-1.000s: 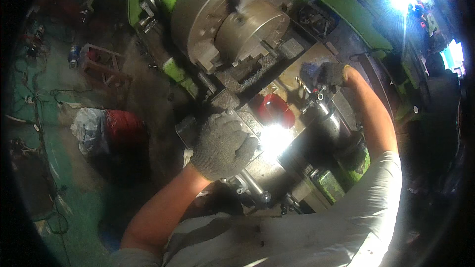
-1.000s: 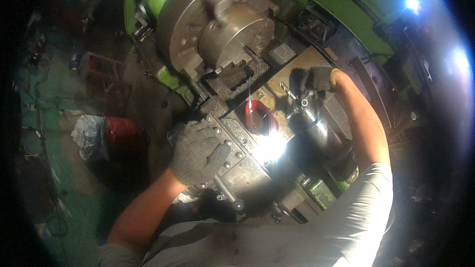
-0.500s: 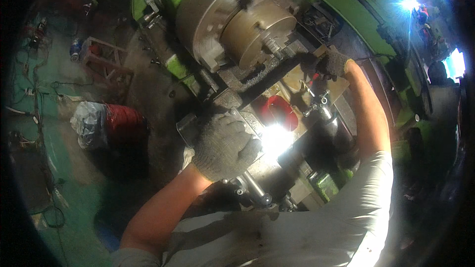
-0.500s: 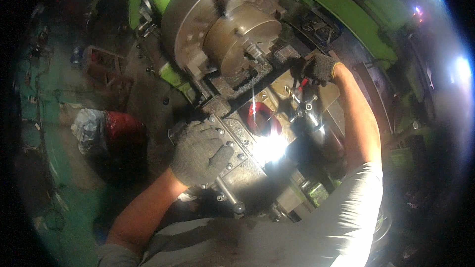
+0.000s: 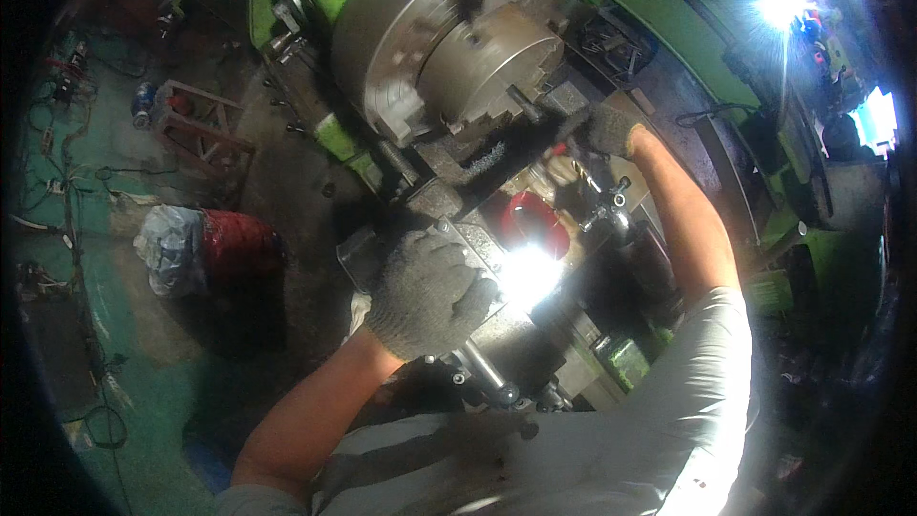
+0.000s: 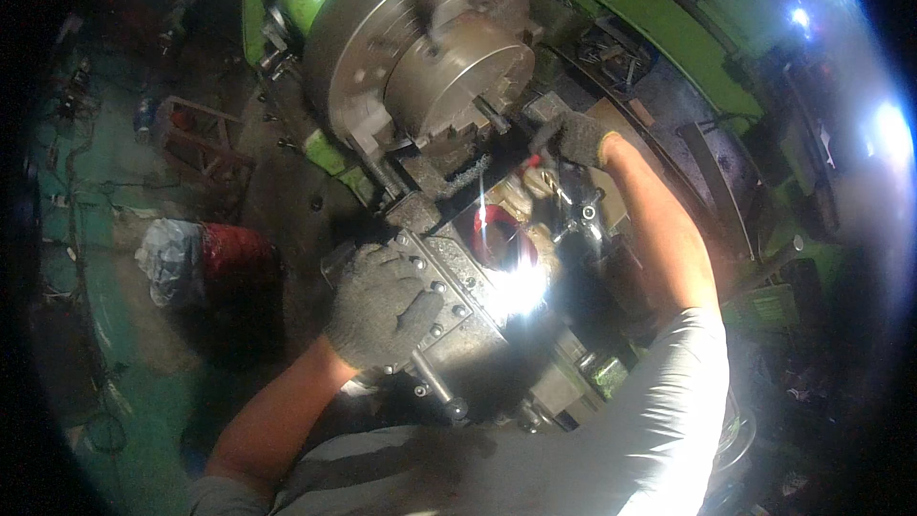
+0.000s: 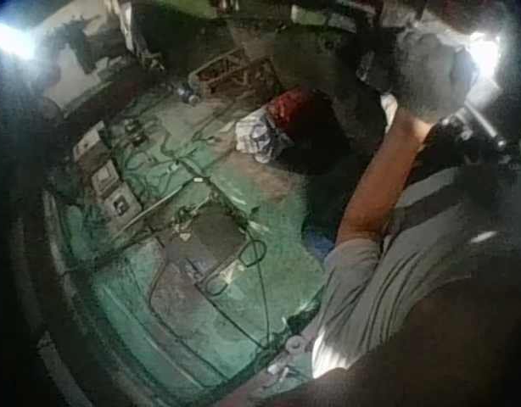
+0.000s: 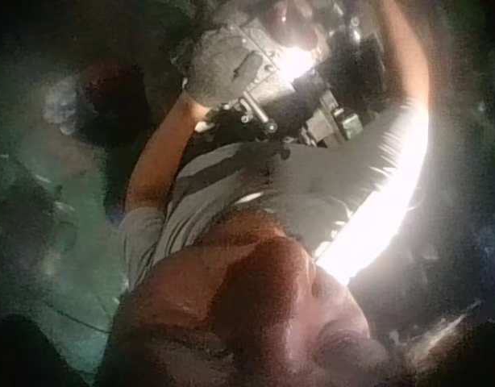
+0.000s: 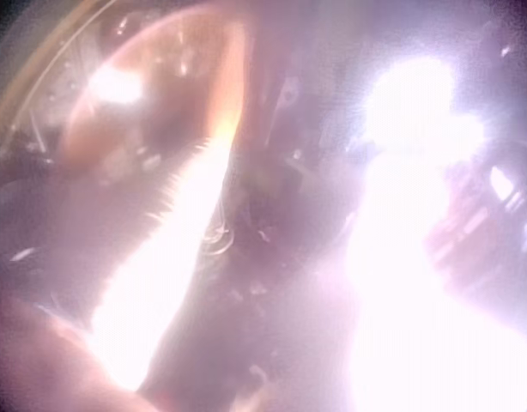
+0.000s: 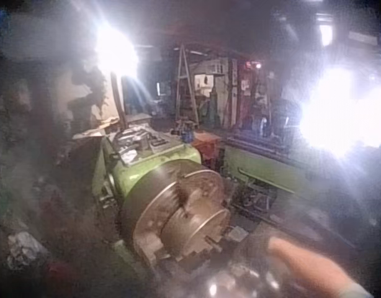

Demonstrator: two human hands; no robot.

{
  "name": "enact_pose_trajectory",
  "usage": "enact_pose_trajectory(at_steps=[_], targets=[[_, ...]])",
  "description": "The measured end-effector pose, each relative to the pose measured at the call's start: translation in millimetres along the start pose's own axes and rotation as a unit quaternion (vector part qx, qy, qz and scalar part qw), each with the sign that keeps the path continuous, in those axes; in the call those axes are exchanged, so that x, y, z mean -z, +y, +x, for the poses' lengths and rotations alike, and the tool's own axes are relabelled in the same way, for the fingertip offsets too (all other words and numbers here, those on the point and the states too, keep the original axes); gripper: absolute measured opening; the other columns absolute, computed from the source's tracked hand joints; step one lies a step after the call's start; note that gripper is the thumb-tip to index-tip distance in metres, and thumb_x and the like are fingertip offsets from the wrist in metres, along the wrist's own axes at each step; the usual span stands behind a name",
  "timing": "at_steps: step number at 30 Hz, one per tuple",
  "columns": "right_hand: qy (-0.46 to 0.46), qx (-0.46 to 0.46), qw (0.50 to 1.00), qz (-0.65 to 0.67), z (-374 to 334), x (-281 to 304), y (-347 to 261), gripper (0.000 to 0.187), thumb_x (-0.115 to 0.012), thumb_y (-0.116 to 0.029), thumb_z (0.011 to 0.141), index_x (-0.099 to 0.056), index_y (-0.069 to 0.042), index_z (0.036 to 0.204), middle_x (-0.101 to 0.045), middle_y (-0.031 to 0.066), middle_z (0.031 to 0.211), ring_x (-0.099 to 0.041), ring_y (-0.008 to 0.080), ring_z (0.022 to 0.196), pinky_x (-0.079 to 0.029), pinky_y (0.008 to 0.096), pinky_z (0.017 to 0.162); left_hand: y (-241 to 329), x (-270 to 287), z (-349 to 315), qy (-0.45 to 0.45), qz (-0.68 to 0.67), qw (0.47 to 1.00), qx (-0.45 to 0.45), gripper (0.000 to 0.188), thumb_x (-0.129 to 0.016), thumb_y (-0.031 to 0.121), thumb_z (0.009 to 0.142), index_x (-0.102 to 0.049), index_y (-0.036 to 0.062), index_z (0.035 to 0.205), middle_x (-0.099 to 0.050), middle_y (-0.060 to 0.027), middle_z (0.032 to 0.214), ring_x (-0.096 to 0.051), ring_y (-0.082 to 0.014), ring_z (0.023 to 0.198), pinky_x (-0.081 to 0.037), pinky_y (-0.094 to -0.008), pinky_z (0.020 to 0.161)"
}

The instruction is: The person operates a green metal lathe in a workshop, securing a cylindrical metal workpiece in the chuck and using a wrench to tighten it. They adjust the tailstock and tool post, then engage the lathe to machine the workpiece while applying cutting fluid from a red container. The person repeatedly checks alignment and makes fine adjustments throughout the process.

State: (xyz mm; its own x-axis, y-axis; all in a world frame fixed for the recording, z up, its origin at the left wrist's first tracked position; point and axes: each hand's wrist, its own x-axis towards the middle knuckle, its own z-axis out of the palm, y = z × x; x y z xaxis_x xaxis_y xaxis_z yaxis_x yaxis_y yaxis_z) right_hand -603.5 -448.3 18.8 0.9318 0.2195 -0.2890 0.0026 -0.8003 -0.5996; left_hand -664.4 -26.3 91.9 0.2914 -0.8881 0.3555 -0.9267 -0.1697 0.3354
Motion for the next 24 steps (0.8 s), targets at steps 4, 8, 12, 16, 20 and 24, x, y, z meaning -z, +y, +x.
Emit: enact_pose_trajectory(at_steps=[4,8,12,16,20,24], targets=[[0.120,0.008,0.993,0.011,12,5,-8,0.035,-0.056,0.000,0.082,-0.081,-0.009,0.105,-0.080,0.0112,0.103,-0.071,0.0194,0.087,-0.057,0.0357,0.081,-2,0,-1,0.007,0.006,1.000,-0.008,0.023,-0.071,0.023,0.082,-0.072,0.0105,0.101,-0.071,-0.0115,0.097,-0.068,-0.0334,0.095,-0.051,-0.0547,0.088],[0.075,-0.169,0.980,0.072,-25,47,-14,0.029,-0.060,-0.005,0.086,-0.079,-0.009,0.108,-0.077,0.0195,0.092,-0.075,0.0304,0.087,-0.057,0.0418,0.076,-1,-1,5,0.021,-0.045,0.998,0.038,0.016,-0.071,0.021,0.084,-0.072,0.0094,0.096,-0.070,-0.0124,0.095,-0.067,-0.0345,0.093,-0.049,-0.0537,0.088],[0.148,-0.203,0.942,-0.224,-49,50,40,0.025,-0.070,-0.025,0.087,-0.080,-0.010,0.105,-0.076,0.0211,0.095,-0.075,0.0366,0.085,-0.056,0.0451,0.075,2,3,8,0.038,-0.060,0.996,0.050,0.015,-0.071,0.020,0.086,-0.071,0.0060,0.090,-0.069,-0.0140,0.092,-0.066,-0.0364,0.091,-0.048,-0.0526,0.085],[-0.041,-0.164,0.945,-0.281,-81,54,63,0.021,-0.066,-0.015,0.089,-0.080,-0.004,0.101,-0.077,0.0200,0.093,-0.073,0.0307,0.079,-0.056,0.0448,0.073,0,1,5,0.018,-0.023,0.999,0.015,0.014,-0.071,0.019,0.086,-0.072,0.0058,0.090,-0.070,-0.0146,0.093,-0.066,-0.0367,0.093,-0.048,-0.0530,0.086],[-0.088,-0.143,0.974,-0.151,-82,21,52,0.025,-0.070,-0.020,0.083,-0.081,-0.009,0.102,-0.078,0.0166,0.094,-0.073,0.0298,0.079,-0.057,0.0434,0.076,3,1,4,0.005,0.002,1.000,0.019,0.013,-0.071,0.020,0.085,-0.073,0.0075,0.090,-0.072,-0.0139,0.095,-0.066,-0.0365,0.096,-0.048,-0.0534,0.088],[-0.035,0.002,0.999,0.004,-65,-3,33,0.026,-0.073,-0.019,0.078,-0.081,-0.008,0.101,-0.078,0.0155,0.088,-0.072,0.0281,0.073,-0.058,0.0435,0.072,2,-1,2,0.002,0.001,1.000,0.030,0.013,-0.071,0.019,0.084,-0.073,0.0075,0.090,-0.071,-0.0132,0.094,-0.066,-0.0363,0.094,-0.048,-0.0530,0.087]])
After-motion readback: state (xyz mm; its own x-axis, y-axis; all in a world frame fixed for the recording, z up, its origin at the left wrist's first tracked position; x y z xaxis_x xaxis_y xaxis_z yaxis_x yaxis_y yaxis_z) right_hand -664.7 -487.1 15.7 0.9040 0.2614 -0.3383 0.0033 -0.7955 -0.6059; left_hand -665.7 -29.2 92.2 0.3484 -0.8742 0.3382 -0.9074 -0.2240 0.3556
